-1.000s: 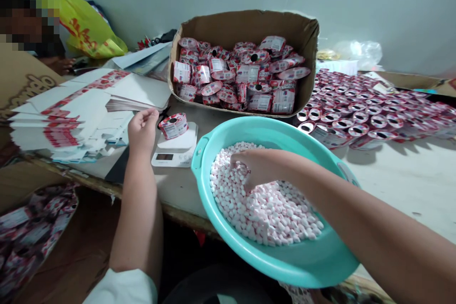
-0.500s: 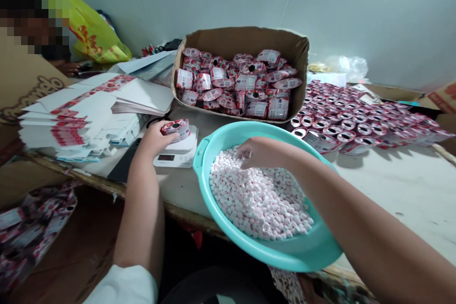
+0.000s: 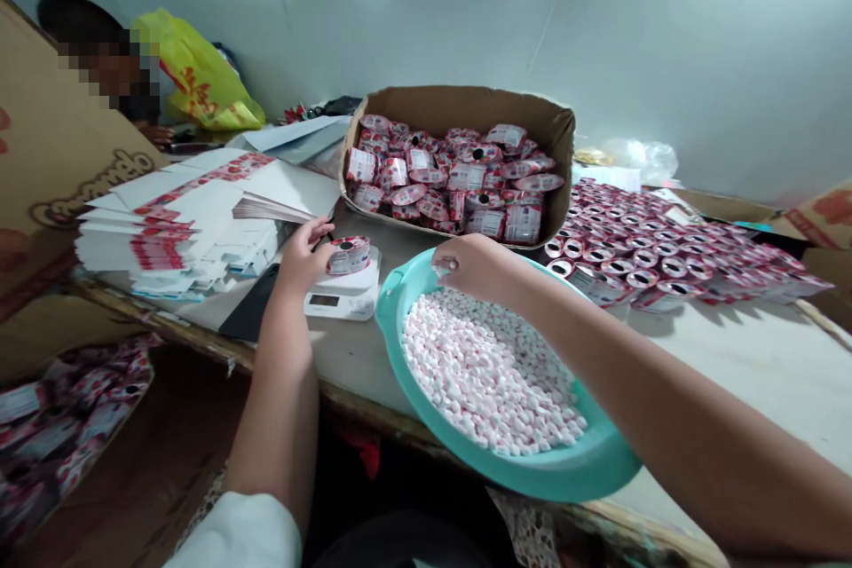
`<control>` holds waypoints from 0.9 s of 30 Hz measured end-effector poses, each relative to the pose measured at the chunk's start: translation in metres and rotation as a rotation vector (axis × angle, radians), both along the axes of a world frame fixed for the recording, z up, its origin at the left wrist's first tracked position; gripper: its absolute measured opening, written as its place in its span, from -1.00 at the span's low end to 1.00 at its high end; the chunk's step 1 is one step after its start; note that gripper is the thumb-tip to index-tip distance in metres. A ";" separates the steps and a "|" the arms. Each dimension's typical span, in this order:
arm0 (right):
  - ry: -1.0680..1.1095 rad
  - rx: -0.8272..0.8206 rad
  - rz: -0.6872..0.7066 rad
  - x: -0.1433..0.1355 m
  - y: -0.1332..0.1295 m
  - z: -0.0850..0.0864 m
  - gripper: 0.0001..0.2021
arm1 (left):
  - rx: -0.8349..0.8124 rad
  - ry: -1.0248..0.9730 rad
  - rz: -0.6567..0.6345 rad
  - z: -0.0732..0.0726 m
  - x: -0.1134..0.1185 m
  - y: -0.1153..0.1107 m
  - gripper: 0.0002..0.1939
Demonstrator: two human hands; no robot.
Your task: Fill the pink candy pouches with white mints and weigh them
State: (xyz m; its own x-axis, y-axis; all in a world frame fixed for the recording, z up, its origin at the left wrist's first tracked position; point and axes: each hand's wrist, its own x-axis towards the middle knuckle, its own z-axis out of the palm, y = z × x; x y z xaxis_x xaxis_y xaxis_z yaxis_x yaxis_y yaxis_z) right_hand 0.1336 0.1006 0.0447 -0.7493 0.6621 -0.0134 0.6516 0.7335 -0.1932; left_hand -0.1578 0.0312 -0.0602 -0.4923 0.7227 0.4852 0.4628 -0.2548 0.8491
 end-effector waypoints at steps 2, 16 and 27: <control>0.009 0.026 0.033 -0.015 0.001 0.009 -0.86 | 0.166 0.003 0.021 0.000 -0.002 0.001 -0.43; -0.123 0.110 0.319 -0.167 0.025 0.015 -0.80 | 0.157 -0.112 0.257 0.003 -0.001 0.001 -0.48; -0.201 0.152 0.303 -0.170 0.010 0.023 -0.71 | 0.155 -0.122 0.218 0.005 0.003 0.001 -0.49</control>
State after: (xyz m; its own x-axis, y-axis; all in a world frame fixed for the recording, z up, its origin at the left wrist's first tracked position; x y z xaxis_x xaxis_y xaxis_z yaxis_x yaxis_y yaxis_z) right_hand -0.0363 0.1104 0.0677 -0.9034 0.4171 -0.0991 0.4150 0.9088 0.0417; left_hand -0.1546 0.0326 -0.0551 -0.6894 0.5152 0.5092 0.4176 -0.2918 0.8605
